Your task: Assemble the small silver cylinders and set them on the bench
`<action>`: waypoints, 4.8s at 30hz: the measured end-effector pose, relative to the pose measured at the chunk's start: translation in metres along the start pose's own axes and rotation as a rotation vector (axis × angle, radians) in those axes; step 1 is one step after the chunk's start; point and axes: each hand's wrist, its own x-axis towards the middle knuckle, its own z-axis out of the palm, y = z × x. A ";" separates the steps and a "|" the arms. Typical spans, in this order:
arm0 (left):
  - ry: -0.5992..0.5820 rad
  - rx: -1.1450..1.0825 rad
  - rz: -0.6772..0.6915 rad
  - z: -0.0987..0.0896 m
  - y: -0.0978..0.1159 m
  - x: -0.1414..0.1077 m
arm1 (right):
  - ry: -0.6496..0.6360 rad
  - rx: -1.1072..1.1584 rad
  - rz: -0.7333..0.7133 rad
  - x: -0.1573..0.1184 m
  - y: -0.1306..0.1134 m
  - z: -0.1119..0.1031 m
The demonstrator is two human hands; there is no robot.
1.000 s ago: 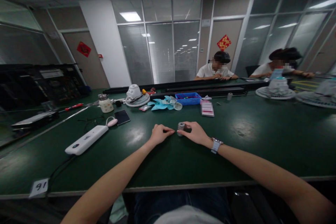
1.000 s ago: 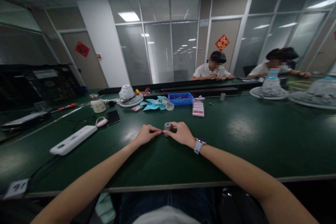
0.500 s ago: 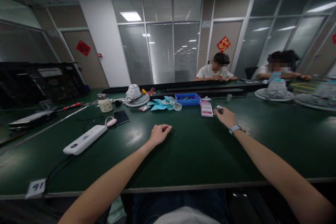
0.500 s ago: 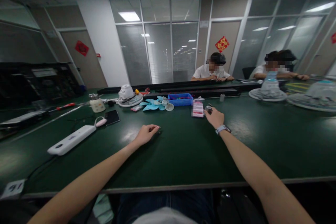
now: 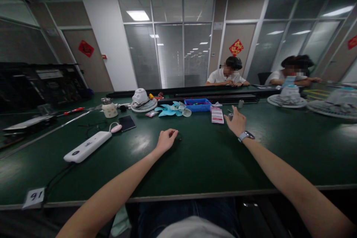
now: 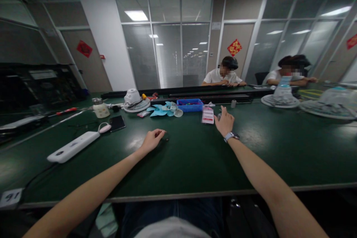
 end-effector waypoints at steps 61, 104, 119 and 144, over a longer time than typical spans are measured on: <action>0.108 -0.064 -0.044 0.003 -0.005 0.002 | 0.007 -0.115 -0.281 0.017 0.040 0.005; 0.105 -0.081 -0.045 0.004 -0.003 0.002 | 0.079 -0.111 -0.181 0.016 0.034 -0.007; 0.083 -0.081 -0.028 0.004 -0.007 0.003 | 0.056 0.073 -0.075 0.020 0.050 0.001; 0.081 -0.071 -0.051 0.003 -0.002 0.001 | 0.131 0.411 0.039 0.030 0.050 0.014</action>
